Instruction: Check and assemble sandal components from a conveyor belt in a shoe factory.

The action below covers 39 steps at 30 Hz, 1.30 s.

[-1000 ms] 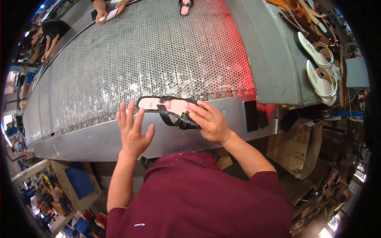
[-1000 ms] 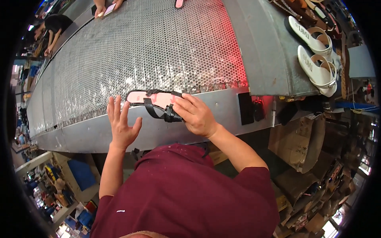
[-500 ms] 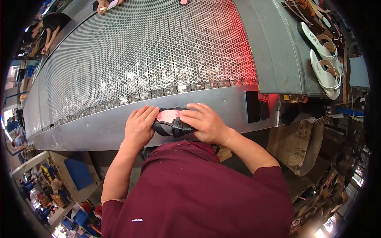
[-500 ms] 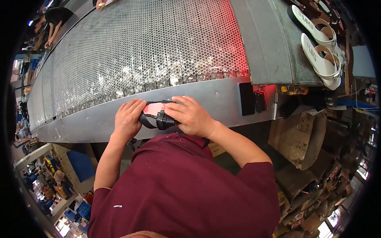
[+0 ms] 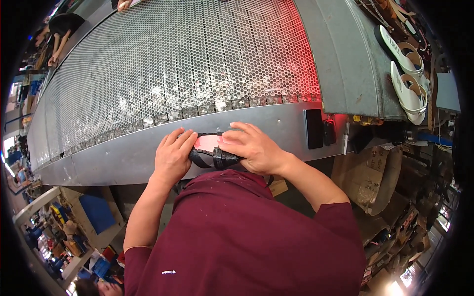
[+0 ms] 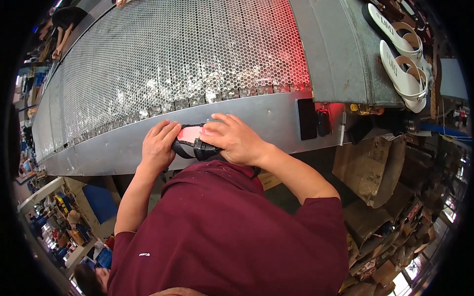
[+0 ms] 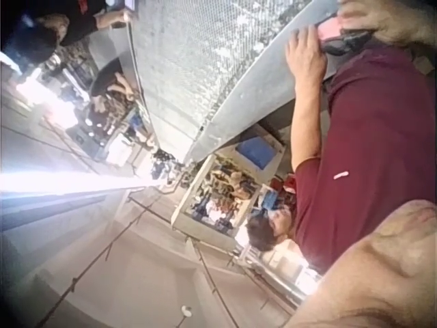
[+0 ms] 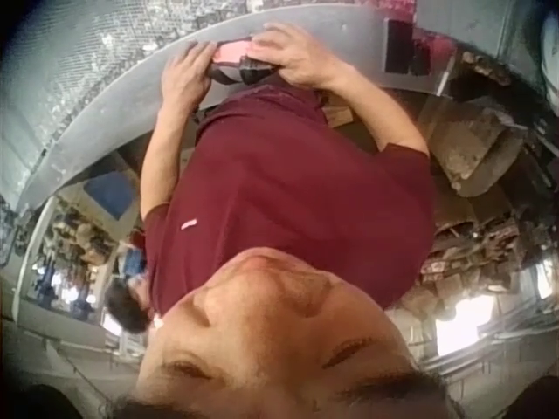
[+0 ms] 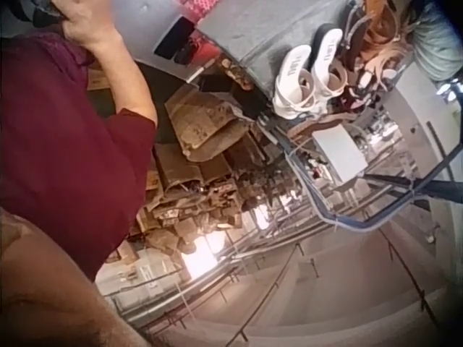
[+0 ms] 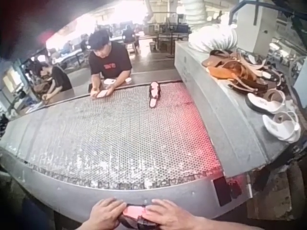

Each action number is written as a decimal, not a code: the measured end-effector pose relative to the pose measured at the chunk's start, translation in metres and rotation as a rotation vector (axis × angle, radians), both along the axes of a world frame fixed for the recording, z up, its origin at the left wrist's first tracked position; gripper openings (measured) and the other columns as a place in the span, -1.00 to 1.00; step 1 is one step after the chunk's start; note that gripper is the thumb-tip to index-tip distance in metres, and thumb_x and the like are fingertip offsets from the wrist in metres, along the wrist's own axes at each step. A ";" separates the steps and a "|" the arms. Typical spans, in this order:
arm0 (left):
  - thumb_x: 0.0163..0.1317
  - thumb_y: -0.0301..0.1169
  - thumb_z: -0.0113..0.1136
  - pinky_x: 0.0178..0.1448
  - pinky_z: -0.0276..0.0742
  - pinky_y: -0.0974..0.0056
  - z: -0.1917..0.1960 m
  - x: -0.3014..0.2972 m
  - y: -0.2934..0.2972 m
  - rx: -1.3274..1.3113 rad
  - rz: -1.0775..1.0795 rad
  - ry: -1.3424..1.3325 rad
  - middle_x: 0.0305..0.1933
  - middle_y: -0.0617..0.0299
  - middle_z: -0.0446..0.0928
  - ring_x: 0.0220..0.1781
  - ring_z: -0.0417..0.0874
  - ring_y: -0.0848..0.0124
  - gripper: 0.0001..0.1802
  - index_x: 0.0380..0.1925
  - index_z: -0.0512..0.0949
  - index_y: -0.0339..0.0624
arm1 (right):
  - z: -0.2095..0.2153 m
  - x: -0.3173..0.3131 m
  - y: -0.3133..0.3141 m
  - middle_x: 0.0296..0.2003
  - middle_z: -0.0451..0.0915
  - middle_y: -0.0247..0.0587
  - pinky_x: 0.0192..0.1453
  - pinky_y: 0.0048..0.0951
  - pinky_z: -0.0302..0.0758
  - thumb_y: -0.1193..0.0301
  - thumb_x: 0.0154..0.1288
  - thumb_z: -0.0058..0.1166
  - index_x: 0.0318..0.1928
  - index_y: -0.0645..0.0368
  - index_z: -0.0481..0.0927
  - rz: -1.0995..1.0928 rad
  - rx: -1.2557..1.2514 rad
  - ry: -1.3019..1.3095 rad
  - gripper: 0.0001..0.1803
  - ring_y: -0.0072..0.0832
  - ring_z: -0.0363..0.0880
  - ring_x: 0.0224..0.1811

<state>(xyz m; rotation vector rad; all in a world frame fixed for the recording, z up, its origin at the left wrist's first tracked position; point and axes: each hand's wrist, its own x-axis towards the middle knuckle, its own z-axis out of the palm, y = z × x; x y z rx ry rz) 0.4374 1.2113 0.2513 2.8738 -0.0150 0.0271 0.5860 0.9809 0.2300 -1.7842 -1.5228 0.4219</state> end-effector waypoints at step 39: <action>0.09 -0.44 0.16 0.01 0.54 -0.03 -0.023 0.029 -0.038 -0.447 0.170 0.663 -0.19 -0.05 0.66 -0.09 0.65 -0.07 -0.60 0.00 0.61 -0.01 | -0.014 0.044 -0.011 -0.21 0.69 -0.09 -0.02 -0.21 0.58 0.38 0.16 0.12 -0.13 0.17 0.69 0.014 -0.325 0.479 -0.73 -0.12 0.65 -0.15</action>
